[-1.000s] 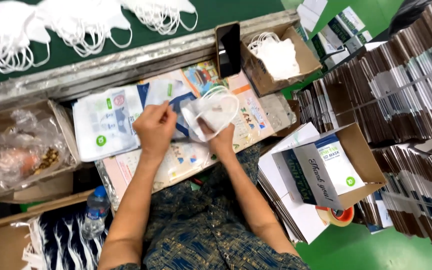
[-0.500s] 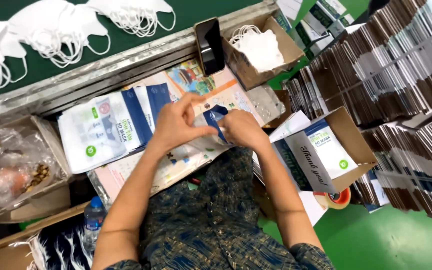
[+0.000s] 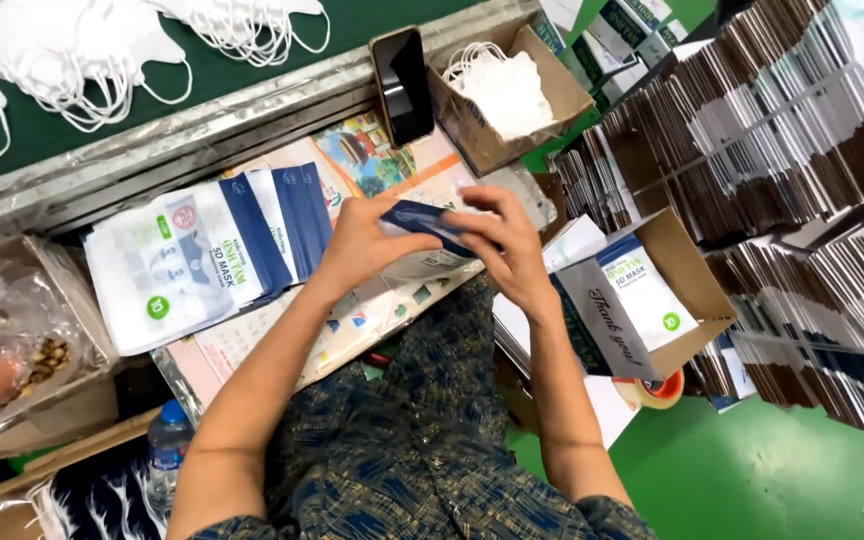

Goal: Packaging face masks into plastic packets and cardboard boxes on a warehouse conveyor line.

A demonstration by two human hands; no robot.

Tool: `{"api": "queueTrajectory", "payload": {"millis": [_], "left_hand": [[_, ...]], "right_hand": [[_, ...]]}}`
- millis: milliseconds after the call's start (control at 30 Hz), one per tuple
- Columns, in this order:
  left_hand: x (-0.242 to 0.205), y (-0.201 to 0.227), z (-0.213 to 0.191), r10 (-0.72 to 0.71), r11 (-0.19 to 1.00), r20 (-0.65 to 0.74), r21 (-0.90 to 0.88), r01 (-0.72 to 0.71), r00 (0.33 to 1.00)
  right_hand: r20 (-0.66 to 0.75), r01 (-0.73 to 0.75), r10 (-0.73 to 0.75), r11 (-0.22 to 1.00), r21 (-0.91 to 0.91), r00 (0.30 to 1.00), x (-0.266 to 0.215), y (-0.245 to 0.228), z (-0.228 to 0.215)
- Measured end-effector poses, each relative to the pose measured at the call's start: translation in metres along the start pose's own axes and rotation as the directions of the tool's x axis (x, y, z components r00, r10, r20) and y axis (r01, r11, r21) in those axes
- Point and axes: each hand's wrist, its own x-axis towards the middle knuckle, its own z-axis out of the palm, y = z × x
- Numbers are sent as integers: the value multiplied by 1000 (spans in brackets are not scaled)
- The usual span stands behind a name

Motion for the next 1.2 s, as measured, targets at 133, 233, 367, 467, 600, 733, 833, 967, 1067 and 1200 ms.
{"api": "queueTrajectory", "payload": {"millis": [133, 233, 367, 467, 600, 733, 833, 967, 1067, 1200], "left_hand": [[-2, -9, 20, 164, 985, -46, -44, -166, 985], [-4, -14, 39, 65, 997, -154, 48, -58, 986], [0, -11, 32, 113, 994, -283, 35, -108, 952], [12, -13, 17, -29, 990, -224, -141, -3, 974], [17, -24, 14, 57, 998, -270, -1, -59, 961], [32, -46, 6, -124, 978, -191, -188, 88, 974], [39, -45, -3, -124, 968, -123, -232, 93, 985], [46, -43, -5, -119, 987, -193, -128, 95, 974], [49, -43, -8, -149, 982, -190, -146, 122, 970], [54, -43, -9, -85, 975, -135, -214, 55, 987]], "right_hand": [[-182, -29, 4, 990, -137, 983, -27, 26, 24], [-296, -91, 36, 980, -176, 955, -28, 35, 34], [-273, -100, 35, 969, -228, 961, -10, 28, 22], [-151, 44, -72, 982, -181, 986, 13, 27, 15], [-190, -20, -12, 986, -166, 982, 21, 39, 28], [-170, -131, 110, 985, -116, 979, 37, 42, 25], [-118, -85, 79, 995, -44, 990, 45, 49, 23], [-151, -128, 112, 987, -99, 982, 51, 57, 31], [-149, -203, 192, 978, -56, 970, 57, 54, 24], [-99, -136, 142, 989, 60, 985, 57, 62, 24]]}}
